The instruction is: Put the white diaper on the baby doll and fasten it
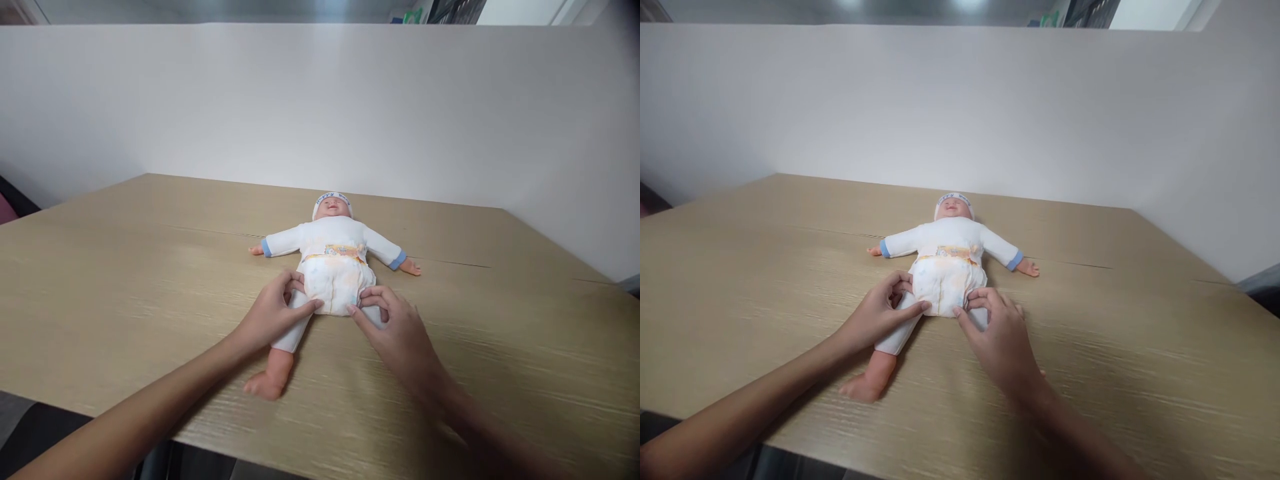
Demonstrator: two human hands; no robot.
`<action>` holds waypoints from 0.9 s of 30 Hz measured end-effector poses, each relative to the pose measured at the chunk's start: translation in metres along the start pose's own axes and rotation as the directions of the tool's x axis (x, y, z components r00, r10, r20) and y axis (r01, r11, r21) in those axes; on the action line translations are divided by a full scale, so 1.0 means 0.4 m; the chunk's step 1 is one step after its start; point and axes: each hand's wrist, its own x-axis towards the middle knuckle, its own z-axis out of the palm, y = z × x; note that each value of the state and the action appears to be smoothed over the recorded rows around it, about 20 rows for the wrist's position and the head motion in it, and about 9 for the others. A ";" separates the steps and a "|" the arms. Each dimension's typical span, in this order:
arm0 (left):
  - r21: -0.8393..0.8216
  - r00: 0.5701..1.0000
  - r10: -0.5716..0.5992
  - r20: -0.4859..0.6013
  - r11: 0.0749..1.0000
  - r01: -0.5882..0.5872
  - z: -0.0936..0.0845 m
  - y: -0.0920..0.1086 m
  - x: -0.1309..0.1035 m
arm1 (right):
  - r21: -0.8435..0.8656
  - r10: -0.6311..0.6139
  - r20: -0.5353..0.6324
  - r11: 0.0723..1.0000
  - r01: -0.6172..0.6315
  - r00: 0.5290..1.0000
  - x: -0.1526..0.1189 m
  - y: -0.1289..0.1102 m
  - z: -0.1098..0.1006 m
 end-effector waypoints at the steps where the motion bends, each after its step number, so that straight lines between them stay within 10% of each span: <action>1: 0.031 1.000 -0.004 0.010 1.000 0.004 -0.002 0.005 0.000 | -0.015 -0.006 0.004 1.000 0.006 1.000 0.000 -0.002 0.000; 5: 0.108 0.995 -0.025 0.094 0.994 0.015 -0.013 0.017 0.015 | -0.008 -0.015 0.082 1.000 0.016 0.996 0.001 -0.015 0.004; 11: -0.230 0.958 -0.061 0.279 0.965 0.128 -0.028 0.000 0.054 | 0.112 0.124 0.221 0.982 -0.151 0.967 0.025 -0.038 0.004; 27: -0.068 0.966 -0.157 0.206 0.982 0.175 -0.013 0.040 0.029 | 0.051 0.169 0.162 0.983 -0.179 0.972 0.005 -0.029 -0.001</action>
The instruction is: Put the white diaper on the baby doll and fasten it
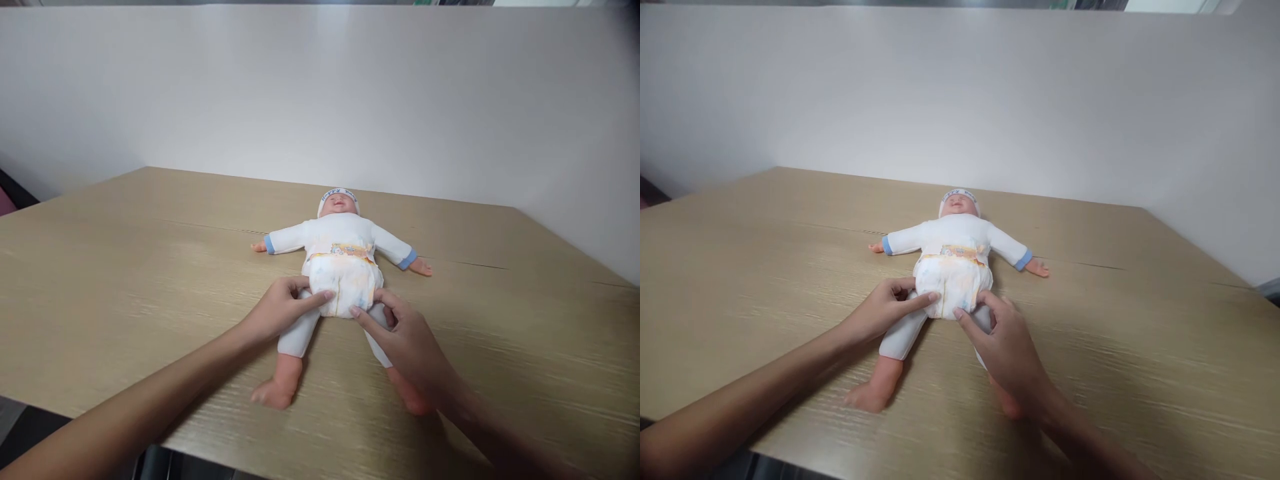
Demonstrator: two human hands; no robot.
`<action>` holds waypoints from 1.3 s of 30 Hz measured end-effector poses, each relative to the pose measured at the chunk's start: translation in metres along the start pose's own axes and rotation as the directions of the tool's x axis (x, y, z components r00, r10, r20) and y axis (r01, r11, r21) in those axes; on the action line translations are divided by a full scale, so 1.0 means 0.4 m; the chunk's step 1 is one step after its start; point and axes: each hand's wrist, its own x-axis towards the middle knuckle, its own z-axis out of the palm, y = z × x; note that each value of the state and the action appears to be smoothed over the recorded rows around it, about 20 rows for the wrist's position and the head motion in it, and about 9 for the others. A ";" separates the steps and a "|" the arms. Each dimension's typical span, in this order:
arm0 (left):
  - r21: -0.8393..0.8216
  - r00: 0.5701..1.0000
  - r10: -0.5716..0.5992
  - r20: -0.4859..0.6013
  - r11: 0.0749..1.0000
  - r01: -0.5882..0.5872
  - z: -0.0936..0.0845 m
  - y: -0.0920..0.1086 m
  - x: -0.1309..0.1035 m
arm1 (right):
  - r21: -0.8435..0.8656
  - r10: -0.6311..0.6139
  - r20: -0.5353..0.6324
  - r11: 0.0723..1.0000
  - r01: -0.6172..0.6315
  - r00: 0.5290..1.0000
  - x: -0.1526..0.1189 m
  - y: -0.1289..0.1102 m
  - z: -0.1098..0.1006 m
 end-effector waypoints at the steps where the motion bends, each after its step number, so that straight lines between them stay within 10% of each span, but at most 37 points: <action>1: -0.007 1.000 -0.018 0.019 1.000 0.018 -0.003 0.002 0.003 | 0.000 0.001 -0.003 1.000 -0.001 1.000 -0.001 0.000 0.003; 9: -0.218 0.984 -0.052 0.171 0.972 0.090 -0.019 -0.020 0.019 | 0.101 -0.091 0.042 0.991 0.086 0.995 0.017 0.003 0.016; 21: -0.337 0.994 -0.092 0.051 0.936 0.104 0.007 0.004 -0.002 | 0.174 0.035 0.128 0.983 -0.057 0.991 0.026 0.020 -0.013; 31: -0.163 0.997 -0.067 0.038 0.984 0.072 -0.108 -0.003 -0.039 | 0.370 0.068 0.355 0.905 -0.207 0.932 -0.034 0.037 -0.141; 36: 0.048 0.995 0.046 -0.094 0.998 -0.041 -0.156 -0.042 -0.016 | 0.282 0.107 0.227 0.944 -0.171 0.968 -0.009 0.131 -0.141; 39: 0.402 0.936 0.250 -0.247 0.905 -0.136 -0.177 -0.086 0.051 | 0.038 -0.030 -0.087 0.999 0.033 0.996 0.083 0.181 -0.120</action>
